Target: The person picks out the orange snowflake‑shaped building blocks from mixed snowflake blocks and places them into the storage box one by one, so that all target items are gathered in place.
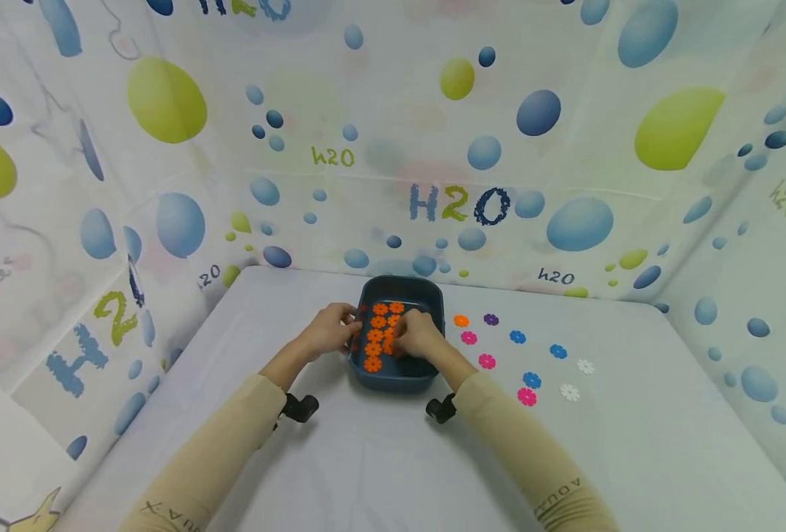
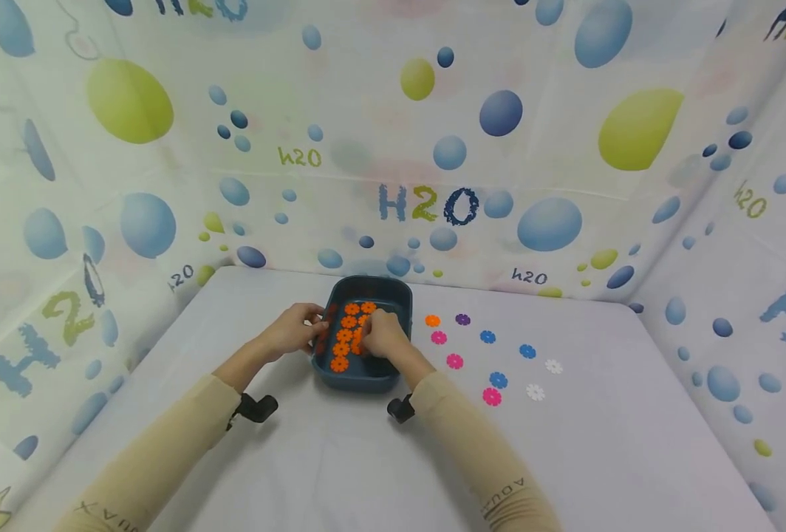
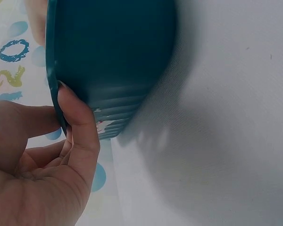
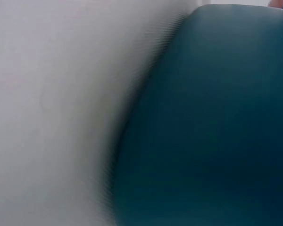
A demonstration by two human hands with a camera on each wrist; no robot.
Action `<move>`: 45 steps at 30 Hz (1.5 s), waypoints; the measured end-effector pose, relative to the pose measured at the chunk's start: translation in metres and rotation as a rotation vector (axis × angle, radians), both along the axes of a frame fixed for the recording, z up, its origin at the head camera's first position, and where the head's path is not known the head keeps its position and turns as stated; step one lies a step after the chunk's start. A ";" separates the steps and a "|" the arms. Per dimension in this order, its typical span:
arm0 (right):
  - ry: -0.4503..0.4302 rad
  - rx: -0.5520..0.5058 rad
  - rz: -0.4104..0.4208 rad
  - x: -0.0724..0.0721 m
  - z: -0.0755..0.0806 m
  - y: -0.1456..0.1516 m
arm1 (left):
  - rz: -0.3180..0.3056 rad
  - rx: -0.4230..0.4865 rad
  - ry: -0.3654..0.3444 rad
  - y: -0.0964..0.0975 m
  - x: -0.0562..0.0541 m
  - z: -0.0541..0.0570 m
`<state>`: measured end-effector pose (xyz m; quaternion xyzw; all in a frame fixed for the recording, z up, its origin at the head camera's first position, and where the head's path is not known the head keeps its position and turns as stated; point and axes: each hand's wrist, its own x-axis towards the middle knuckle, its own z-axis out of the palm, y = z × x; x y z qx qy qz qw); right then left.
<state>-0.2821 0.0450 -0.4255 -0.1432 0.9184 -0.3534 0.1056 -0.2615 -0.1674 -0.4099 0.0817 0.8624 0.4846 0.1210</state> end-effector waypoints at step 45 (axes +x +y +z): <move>0.153 0.078 0.109 0.021 0.040 0.026 | -0.003 -0.030 0.017 0.001 0.001 -0.004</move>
